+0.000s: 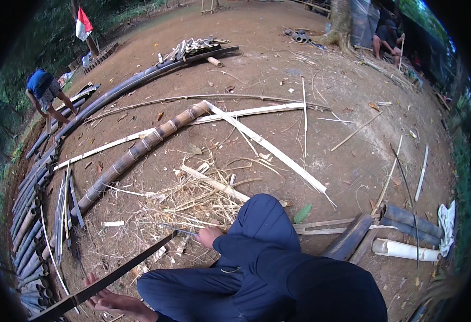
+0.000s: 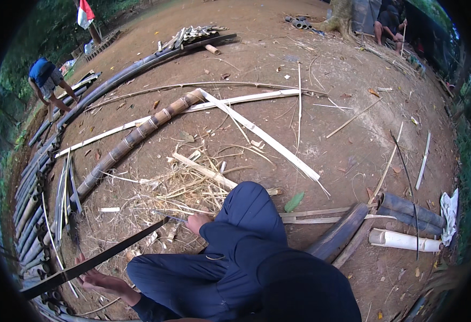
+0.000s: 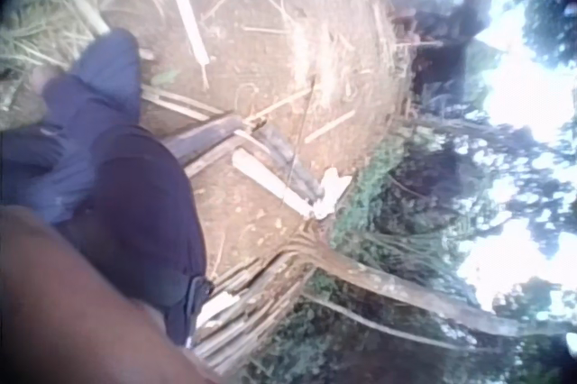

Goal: The person uses a blade to shave thin strips of bark and fiber from long pieces of bamboo while sitting on the ground.

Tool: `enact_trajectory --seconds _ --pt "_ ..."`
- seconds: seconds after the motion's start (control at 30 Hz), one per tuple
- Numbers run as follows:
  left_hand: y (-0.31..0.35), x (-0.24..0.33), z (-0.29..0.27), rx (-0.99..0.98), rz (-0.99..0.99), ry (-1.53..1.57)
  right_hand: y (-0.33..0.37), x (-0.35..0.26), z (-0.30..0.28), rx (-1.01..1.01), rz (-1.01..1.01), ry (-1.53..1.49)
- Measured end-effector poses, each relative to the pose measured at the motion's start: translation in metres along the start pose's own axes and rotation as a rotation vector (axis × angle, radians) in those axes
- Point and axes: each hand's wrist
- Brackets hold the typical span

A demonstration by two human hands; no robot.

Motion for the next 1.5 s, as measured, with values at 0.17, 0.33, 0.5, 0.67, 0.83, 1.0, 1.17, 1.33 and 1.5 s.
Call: enact_trajectory --seconds 0.17,0.33,0.5,0.67,0.83,1.0,1.17,1.33,1.5 --pt "-0.018 0.026 -0.01 0.33 -0.253 0.096 0.0 -0.015 -0.009 0.022 -0.047 0.067" --pt "-0.034 0.083 0.02 0.611 -0.165 0.141 0.0 -0.002 -0.005 -0.003 0.056 0.046" --pt "-0.078 0.121 0.028 0.487 0.023 0.015 -0.008 -0.005 -0.009 -0.033 0.09 0.004" --pt "-0.076 0.086 0.022 0.555 0.02 0.013 0.001 -0.024 -0.03 -0.025 0.09 0.01" --pt "-0.057 0.06 0.016 0.531 -0.046 0.032 -0.006 -0.01 -0.042 0.104 0.102 -0.043" --pt "-0.041 0.041 0.03 0.523 -0.127 0.041 -0.004 -0.016 -0.054 0.263 -0.003 -0.098" --pt "-0.04 0.012 0.041 0.547 -0.159 -0.052 0.033 -0.082 -0.07 0.158 -0.228 -0.296" --pt "-0.06 -0.006 0.048 0.561 -0.143 -0.167 0.036 -0.095 -0.042 0.144 -0.281 -0.363" --pt "-0.074 -0.015 0.065 0.469 -0.178 -0.183 -0.009 -0.035 -0.006 0.003 -0.084 -0.164"
Point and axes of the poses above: each hand's wrist, its own y-axis away from the middle knuckle, its own z-axis out of the palm, x = y × z, and after that the axes turned 1 degree about z, right-handed
